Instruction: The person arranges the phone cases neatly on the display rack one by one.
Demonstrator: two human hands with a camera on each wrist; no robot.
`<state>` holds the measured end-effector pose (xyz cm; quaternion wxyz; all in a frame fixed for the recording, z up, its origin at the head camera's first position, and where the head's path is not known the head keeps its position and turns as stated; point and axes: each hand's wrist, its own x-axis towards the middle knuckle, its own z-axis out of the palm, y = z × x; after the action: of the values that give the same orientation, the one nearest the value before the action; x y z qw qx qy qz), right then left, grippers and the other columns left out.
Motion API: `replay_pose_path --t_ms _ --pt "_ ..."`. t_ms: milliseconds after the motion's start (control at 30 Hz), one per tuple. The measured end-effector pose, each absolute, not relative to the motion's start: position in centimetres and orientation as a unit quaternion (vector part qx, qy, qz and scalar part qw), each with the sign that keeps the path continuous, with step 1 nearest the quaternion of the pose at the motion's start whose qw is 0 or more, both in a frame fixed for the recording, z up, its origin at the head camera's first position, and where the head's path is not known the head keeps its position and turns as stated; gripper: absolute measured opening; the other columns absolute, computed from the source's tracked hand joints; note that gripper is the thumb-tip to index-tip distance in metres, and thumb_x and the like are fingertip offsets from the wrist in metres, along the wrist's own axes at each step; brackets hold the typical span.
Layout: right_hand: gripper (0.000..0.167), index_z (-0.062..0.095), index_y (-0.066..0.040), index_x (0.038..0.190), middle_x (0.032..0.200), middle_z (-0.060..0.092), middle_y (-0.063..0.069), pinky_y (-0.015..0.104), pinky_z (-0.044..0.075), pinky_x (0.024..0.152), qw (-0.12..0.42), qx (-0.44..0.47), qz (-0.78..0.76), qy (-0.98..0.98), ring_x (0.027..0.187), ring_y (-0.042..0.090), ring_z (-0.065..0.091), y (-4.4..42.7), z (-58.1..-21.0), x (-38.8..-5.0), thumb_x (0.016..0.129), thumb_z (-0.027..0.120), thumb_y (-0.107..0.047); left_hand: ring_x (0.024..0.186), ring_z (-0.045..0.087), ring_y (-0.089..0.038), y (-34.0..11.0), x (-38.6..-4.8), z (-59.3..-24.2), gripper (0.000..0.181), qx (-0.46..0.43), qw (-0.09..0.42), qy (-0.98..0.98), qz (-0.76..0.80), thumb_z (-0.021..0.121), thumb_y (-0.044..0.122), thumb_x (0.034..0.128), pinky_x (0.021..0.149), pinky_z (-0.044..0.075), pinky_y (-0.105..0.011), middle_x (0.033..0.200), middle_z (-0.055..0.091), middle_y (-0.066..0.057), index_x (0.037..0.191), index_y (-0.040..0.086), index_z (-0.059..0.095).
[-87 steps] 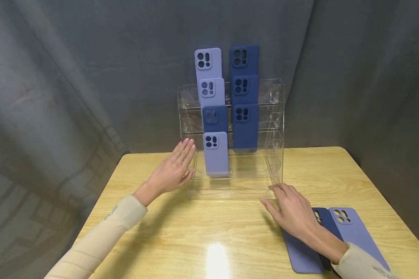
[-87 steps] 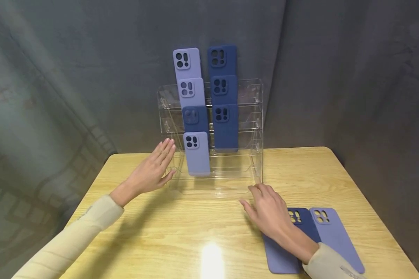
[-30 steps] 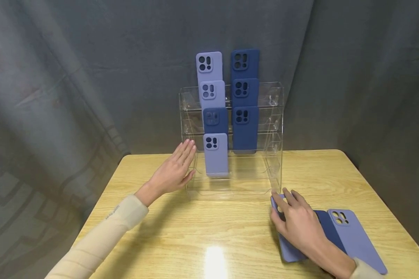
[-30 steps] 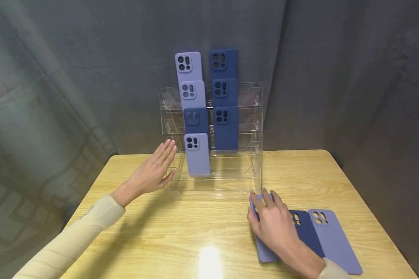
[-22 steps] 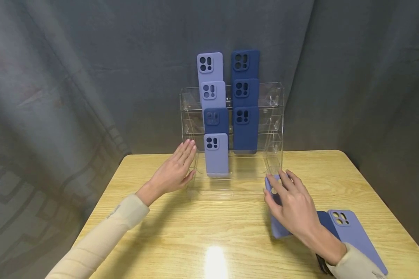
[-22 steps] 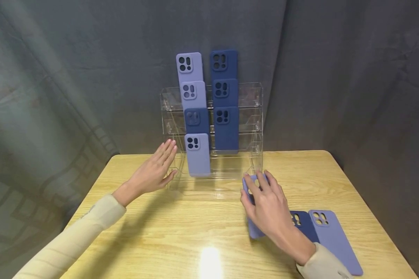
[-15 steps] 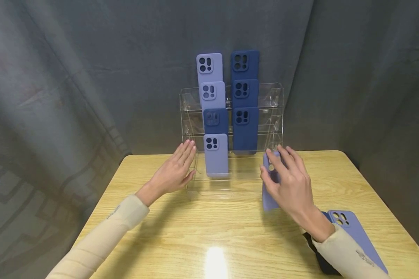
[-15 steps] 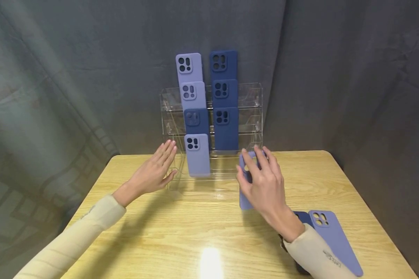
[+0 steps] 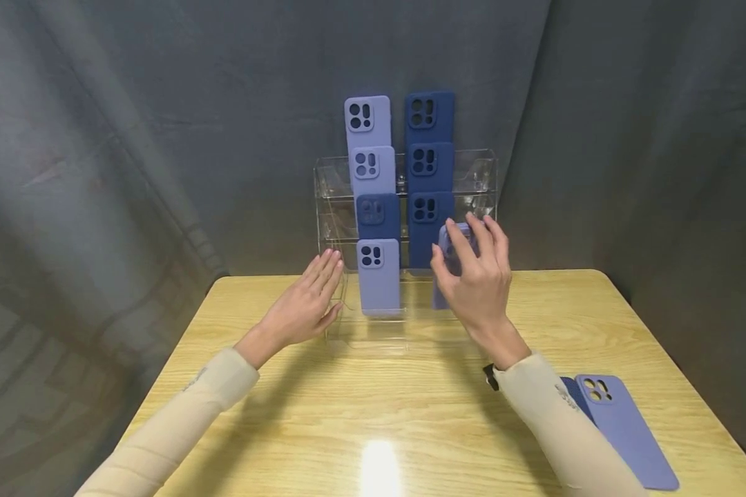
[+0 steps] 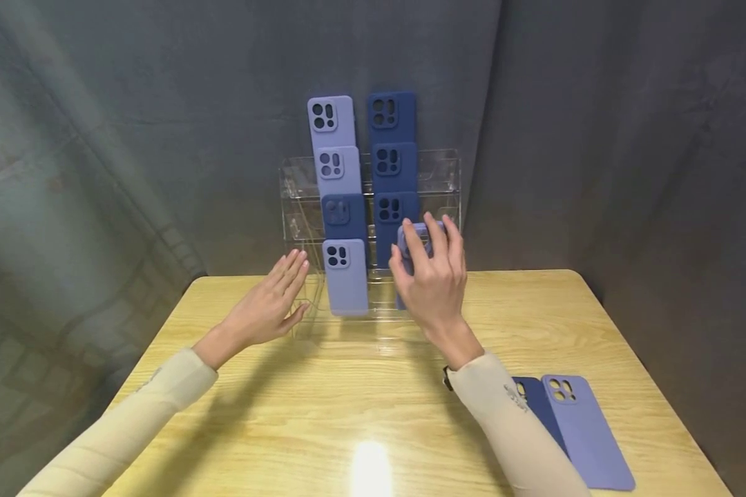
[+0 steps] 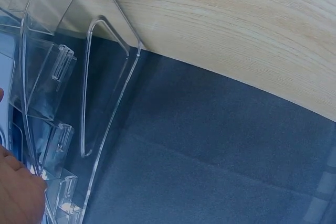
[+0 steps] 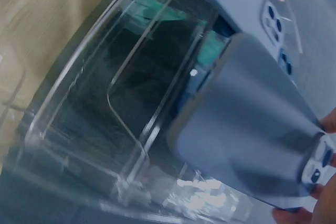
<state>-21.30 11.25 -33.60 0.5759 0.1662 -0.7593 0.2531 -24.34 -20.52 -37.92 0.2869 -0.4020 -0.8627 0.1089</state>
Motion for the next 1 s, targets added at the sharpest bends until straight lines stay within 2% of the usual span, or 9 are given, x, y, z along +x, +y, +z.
replay_pose_path --t_ms 133,467,733,1000 --pt "0.040 0.075 -0.003 0.124 0.130 0.069 0.029 0.060 0.049 0.113 0.600 0.157 0.217 -0.753 0.130 0.055 0.058 10.2 -34.0 -23.0 0.087 0.080 -0.014 0.154 0.037 -0.049 -20.6 -24.4 -37.9 0.080 -0.405 0.294 -0.859 0.108 0.064 0.033 0.1008 0.129 0.031 -0.053 0.166 0.028 -0.035 0.156 -0.016 0.033" --pt "0.039 0.077 -0.008 0.119 0.124 0.072 0.024 0.060 0.056 0.101 0.633 0.124 0.178 -0.743 0.122 0.052 0.063 8.4 -35.8 -25.2 0.083 0.085 -0.020 0.154 0.036 -0.049 -20.5 -24.4 -38.0 0.080 -0.412 0.305 -0.853 0.100 0.066 0.031 0.0990 0.128 0.034 -0.054 0.163 0.034 -0.037 0.155 -0.017 0.035" --pt "0.036 0.077 -0.010 0.118 0.123 0.073 0.023 0.061 0.057 0.097 0.617 0.116 0.177 -0.759 0.120 0.051 0.064 8.0 -37.4 -25.4 0.085 0.082 -0.021 0.155 0.035 -0.049 -20.5 -24.3 -38.1 0.081 -0.412 0.309 -0.851 0.098 0.067 0.032 0.0979 0.127 0.034 -0.054 0.162 0.037 -0.036 0.155 -0.016 0.036" --pt "0.039 0.077 -0.009 0.119 0.122 0.073 0.024 0.062 0.058 0.096 0.582 0.115 0.158 -0.789 0.118 0.052 0.064 7.8 -38.4 -25.4 0.083 0.084 -0.021 0.156 0.033 -0.048 -20.5 -24.3 -38.0 0.080 -0.408 0.300 -0.857 0.094 0.066 0.031 0.0994 0.128 0.032 -0.053 0.165 0.032 -0.036 0.156 -0.016 0.033"
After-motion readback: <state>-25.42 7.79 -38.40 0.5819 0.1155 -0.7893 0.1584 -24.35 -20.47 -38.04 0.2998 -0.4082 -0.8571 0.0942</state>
